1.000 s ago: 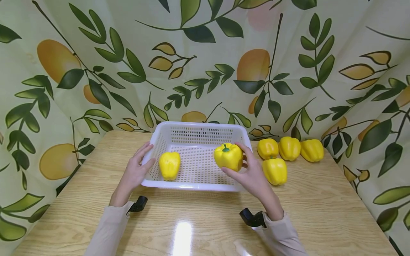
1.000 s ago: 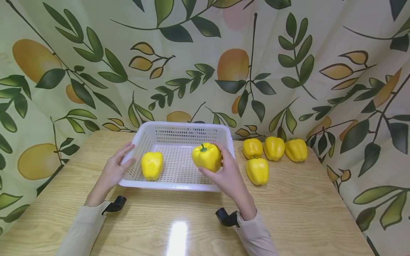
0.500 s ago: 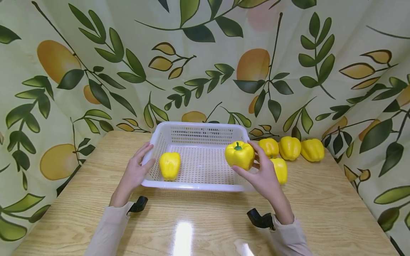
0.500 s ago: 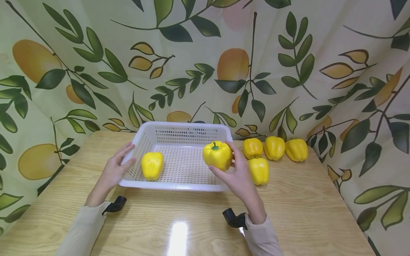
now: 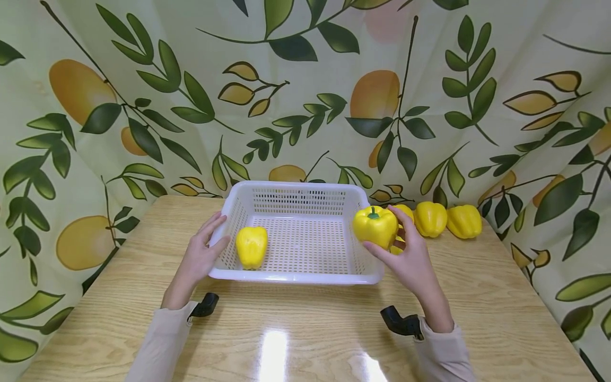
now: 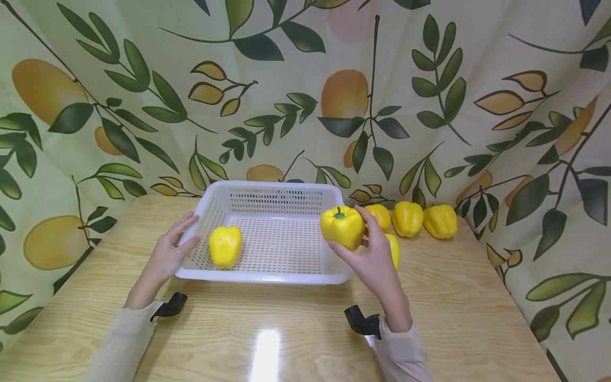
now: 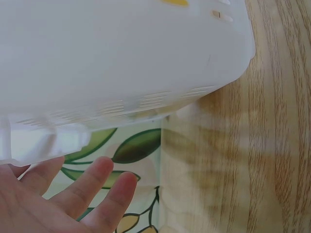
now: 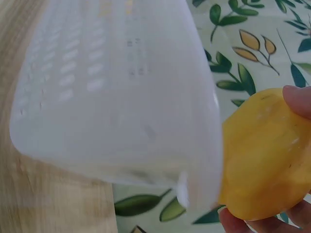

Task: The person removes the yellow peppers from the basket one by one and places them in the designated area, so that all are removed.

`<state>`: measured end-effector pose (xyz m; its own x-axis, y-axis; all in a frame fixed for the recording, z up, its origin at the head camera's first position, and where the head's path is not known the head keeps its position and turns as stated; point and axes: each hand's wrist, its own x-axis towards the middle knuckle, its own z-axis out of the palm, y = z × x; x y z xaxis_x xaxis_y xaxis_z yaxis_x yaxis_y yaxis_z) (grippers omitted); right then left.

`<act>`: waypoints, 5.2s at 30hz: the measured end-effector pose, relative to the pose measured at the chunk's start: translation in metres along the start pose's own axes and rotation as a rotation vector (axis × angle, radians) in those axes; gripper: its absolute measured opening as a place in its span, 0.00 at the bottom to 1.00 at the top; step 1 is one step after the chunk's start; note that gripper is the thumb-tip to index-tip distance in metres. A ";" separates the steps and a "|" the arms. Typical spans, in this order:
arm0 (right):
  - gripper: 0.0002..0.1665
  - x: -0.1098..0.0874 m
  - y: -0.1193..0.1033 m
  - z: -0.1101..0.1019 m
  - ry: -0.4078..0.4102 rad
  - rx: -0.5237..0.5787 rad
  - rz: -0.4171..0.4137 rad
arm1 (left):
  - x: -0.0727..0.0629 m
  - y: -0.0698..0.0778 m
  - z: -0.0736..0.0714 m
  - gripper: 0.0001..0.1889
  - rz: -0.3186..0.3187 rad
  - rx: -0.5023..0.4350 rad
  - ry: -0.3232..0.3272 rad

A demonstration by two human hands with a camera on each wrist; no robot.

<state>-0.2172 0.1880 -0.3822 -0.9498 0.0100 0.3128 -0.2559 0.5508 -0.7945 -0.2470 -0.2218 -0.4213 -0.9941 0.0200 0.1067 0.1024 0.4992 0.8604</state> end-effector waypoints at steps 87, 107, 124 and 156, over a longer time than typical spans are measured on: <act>0.56 -0.002 0.106 -0.079 0.177 -0.161 0.395 | 0.000 0.000 0.001 0.30 -0.012 -0.006 0.003; 0.55 -0.001 0.127 -0.076 0.188 -0.192 0.487 | -0.001 0.002 0.000 0.30 -0.009 0.010 0.006; 0.55 -0.003 0.136 -0.069 0.144 -0.224 0.492 | -0.001 0.002 0.000 0.30 -0.009 -0.001 0.003; 0.56 -0.003 0.136 -0.071 0.124 -0.206 0.524 | 0.000 0.001 0.000 0.30 -0.008 0.003 -0.002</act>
<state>-0.2365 0.3225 -0.4543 -0.9087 0.4166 -0.0269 0.2957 0.5969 -0.7458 -0.2467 -0.2216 -0.4204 -0.9949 0.0177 0.0992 0.0947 0.5020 0.8597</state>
